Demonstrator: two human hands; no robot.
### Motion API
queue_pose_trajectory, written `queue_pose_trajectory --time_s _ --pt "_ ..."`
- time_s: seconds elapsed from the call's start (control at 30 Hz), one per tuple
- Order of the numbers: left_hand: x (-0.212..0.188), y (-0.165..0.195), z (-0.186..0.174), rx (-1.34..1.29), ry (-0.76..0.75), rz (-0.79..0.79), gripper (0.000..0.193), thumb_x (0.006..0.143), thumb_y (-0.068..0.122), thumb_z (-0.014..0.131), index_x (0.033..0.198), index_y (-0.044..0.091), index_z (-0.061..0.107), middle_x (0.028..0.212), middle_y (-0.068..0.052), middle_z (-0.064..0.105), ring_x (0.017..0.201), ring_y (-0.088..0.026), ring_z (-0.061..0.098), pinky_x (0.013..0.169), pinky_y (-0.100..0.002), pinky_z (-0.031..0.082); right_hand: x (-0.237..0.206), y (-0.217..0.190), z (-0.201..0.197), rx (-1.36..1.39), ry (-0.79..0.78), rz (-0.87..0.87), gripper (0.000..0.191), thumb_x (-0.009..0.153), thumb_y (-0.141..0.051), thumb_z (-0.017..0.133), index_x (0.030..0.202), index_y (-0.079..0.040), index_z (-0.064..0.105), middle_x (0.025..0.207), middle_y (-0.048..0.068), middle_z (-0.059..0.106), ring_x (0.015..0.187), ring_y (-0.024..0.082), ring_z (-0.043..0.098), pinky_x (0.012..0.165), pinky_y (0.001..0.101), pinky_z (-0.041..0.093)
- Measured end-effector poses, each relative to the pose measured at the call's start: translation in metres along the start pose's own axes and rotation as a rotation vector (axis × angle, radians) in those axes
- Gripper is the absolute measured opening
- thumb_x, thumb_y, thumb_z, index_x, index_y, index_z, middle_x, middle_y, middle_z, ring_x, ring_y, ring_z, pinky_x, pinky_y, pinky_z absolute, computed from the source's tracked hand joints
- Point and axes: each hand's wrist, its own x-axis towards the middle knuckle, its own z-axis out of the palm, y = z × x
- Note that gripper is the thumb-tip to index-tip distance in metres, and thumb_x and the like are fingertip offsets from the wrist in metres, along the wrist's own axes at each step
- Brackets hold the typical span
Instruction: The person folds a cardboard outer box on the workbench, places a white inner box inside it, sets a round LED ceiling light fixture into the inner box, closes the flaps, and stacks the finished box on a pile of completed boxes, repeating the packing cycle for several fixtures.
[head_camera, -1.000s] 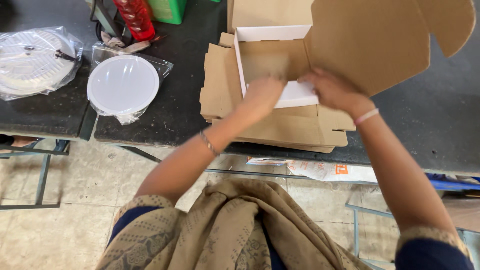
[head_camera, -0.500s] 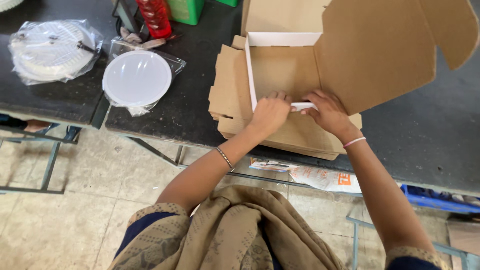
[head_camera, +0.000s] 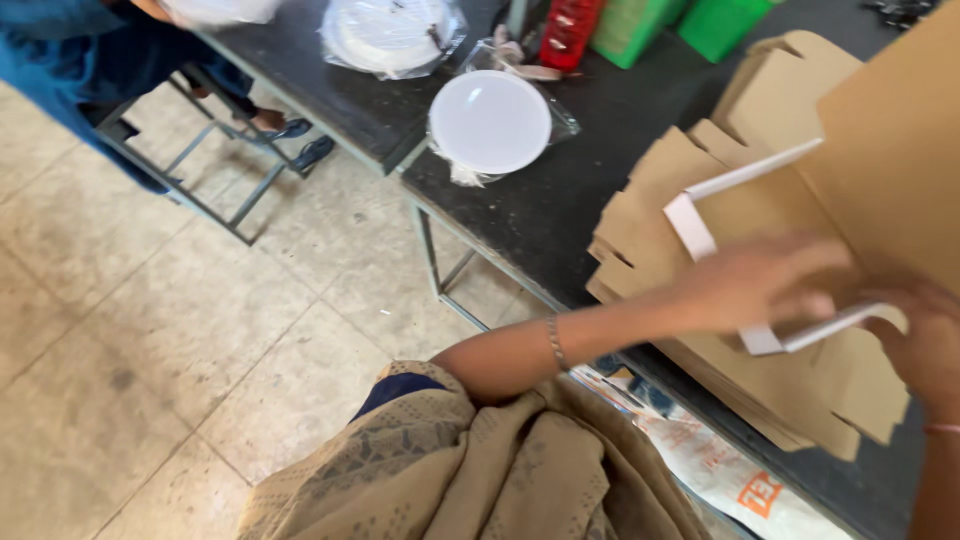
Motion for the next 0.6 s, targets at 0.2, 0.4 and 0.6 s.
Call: queue_pose_trajectory --time_s 0.2,0.4,0.6 --pt "-0.078 -0.141 -0.223 1.119 0.976 -0.517 0.095 0.084 0.048 0.084 0.142 -0.012 0.039 0.143 -0.029 0.049 0.129 -0.043 0.055 0.103 -0.052 0.045 -0.017 -0.011 0.018 0.153 0.182 0.26 0.029 0.103 0.007 0.057 0.129 -0.003 0.063 0.125 0.018 0.062 0.113 0.032 0.059 0.102 0.0383 0.047" --pt "-0.12 -0.246 -0.278 0.628 0.849 -1.266 0.088 0.059 0.057 0.096 0.115 0.005 0.053 0.119 -0.017 0.058 0.113 -0.038 0.058 0.093 -0.052 0.048 -0.009 -0.111 -0.028 -0.017 0.282 0.176 0.016 0.102 -0.005 0.075 0.116 -0.006 0.067 0.129 0.014 0.064 0.122 0.032 0.059 0.108 0.0411 0.047" --pt "-0.082 -0.24 -0.274 -0.331 0.975 -0.976 0.053 0.073 0.001 0.081 0.104 0.009 0.039 0.092 -0.006 0.054 0.074 -0.024 0.052 0.061 -0.042 0.042 0.003 -0.204 -0.062 0.078 0.244 0.302 0.022 0.097 -0.022 0.077 0.112 -0.006 0.071 0.116 0.014 0.072 0.11 0.035 0.066 0.099 0.0472 0.051"
